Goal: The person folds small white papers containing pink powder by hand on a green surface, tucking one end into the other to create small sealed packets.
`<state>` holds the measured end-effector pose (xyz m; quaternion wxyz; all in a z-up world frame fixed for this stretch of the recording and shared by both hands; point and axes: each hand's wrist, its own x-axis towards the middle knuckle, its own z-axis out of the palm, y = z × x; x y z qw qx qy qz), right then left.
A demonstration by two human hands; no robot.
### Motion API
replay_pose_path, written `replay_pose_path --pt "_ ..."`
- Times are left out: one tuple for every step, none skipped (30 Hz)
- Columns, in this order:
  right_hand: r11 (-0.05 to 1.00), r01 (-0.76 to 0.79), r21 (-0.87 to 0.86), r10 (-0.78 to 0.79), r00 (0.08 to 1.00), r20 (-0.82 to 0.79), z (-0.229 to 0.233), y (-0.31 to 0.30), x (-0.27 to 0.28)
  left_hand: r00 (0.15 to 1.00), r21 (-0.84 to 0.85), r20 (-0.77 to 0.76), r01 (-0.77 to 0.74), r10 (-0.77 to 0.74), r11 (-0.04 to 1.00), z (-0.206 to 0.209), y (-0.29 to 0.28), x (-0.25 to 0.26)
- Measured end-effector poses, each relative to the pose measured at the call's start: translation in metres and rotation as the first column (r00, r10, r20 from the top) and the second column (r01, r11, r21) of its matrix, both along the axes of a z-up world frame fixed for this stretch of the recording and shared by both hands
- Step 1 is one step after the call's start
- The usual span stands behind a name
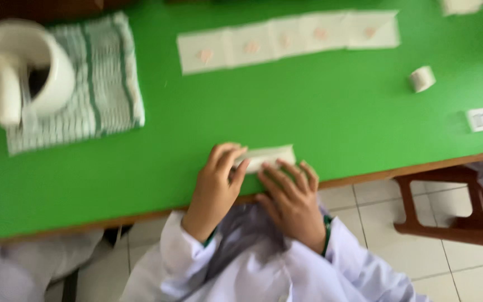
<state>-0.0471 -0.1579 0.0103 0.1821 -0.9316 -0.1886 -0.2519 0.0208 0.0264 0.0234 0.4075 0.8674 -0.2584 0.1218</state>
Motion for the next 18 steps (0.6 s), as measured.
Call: replay_pose_path --pt "1.0 -0.001 -0.009 0.0 0.999 -0.035 0.004 0.001 -0.003 0.999 -0.044 -0.054 -0.01 0.008 0.999 -0.004 0.001 -0.002" --pt "1.0 -0.001 -0.017 0.0 0.998 -0.07 0.006 0.003 -0.005 0.994 -0.088 -0.109 -0.021 0.011 0.996 -0.009 0.002 -0.004" --pt "1.0 0.011 -0.019 -0.012 0.998 -0.065 0.007 0.002 -0.005 0.995 -0.089 -0.104 -0.009 0.0 0.996 -0.01 0.001 -0.004" --pt "1.0 0.007 -0.021 -0.008 0.997 -0.077 0.007 0.002 -0.006 0.994 -0.085 -0.112 -0.021 0.012 0.996 -0.011 0.0 -0.003" --pt "1.0 -0.005 -0.02 0.003 0.996 -0.09 0.006 0.002 -0.005 0.992 -0.077 -0.121 -0.04 0.031 0.996 -0.012 0.001 -0.003" --pt "1.0 0.0 -0.019 -0.002 0.996 -0.087 0.006 0.003 -0.005 0.993 -0.076 -0.117 -0.035 0.026 0.996 -0.012 0.002 -0.002" --pt "1.0 -0.001 -0.017 0.0 0.996 -0.084 0.007 0.003 -0.005 0.991 -0.087 -0.13 -0.045 0.034 0.995 -0.013 0.001 -0.002" --pt "1.0 -0.002 -0.015 0.001 0.997 -0.082 0.006 0.003 -0.005 0.989 -0.099 -0.142 -0.056 0.041 0.994 -0.014 0.001 -0.002" --pt "1.0 -0.002 -0.017 0.001 0.997 -0.081 0.006 0.002 -0.005 0.989 -0.1 -0.142 -0.055 0.041 0.993 -0.011 0.001 -0.002" --pt "1.0 0.0 -0.018 -0.002 0.996 -0.085 0.006 0.002 -0.005 0.996 -0.034 -0.041 -0.077 0.076 0.996 -0.008 0.001 -0.002" --pt "1.0 0.0 -0.018 -0.002 0.996 -0.089 0.006 0.003 -0.005 0.993 0.031 0.061 -0.107 0.105 0.994 -0.005 0.001 -0.002" --pt "1.0 -0.001 -0.019 0.0 0.996 -0.089 0.006 0.002 -0.004 0.992 0.031 0.062 -0.109 0.107 0.994 -0.004 0.001 0.0" --pt "1.0 0.0 -0.021 -0.002 0.996 -0.085 0.007 0.002 -0.004 0.992 0.083 0.083 -0.104 0.097 0.991 -0.004 0.002 0.001" --pt "1.0 0.002 -0.024 -0.004 0.997 -0.082 0.007 0.002 -0.004 0.991 0.134 0.104 -0.1 0.086 0.986 -0.003 0.002 0.002" --pt "1.0 0.003 -0.024 -0.005 0.997 -0.08 0.008 0.002 -0.004 0.991 0.134 0.106 -0.099 0.086 0.986 -0.004 0.002 0.002" --pt "1.0 0.003 -0.025 -0.005 0.997 -0.081 0.009 0.002 -0.004 0.992 0.138 0.104 -0.086 0.072 0.987 -0.005 0.001 0.003" --pt "1.0 0.004 -0.025 -0.006 0.997 -0.08 0.011 0.003 -0.003 0.993 0.143 0.103 -0.072 0.058 0.987 -0.006 0.001 0.004" --pt "1.0 0.007 -0.025 -0.008 0.997 -0.078 0.011 0.003 -0.003 0.993 0.143 0.106 -0.07 0.055 0.987 -0.009 0.001 0.005"
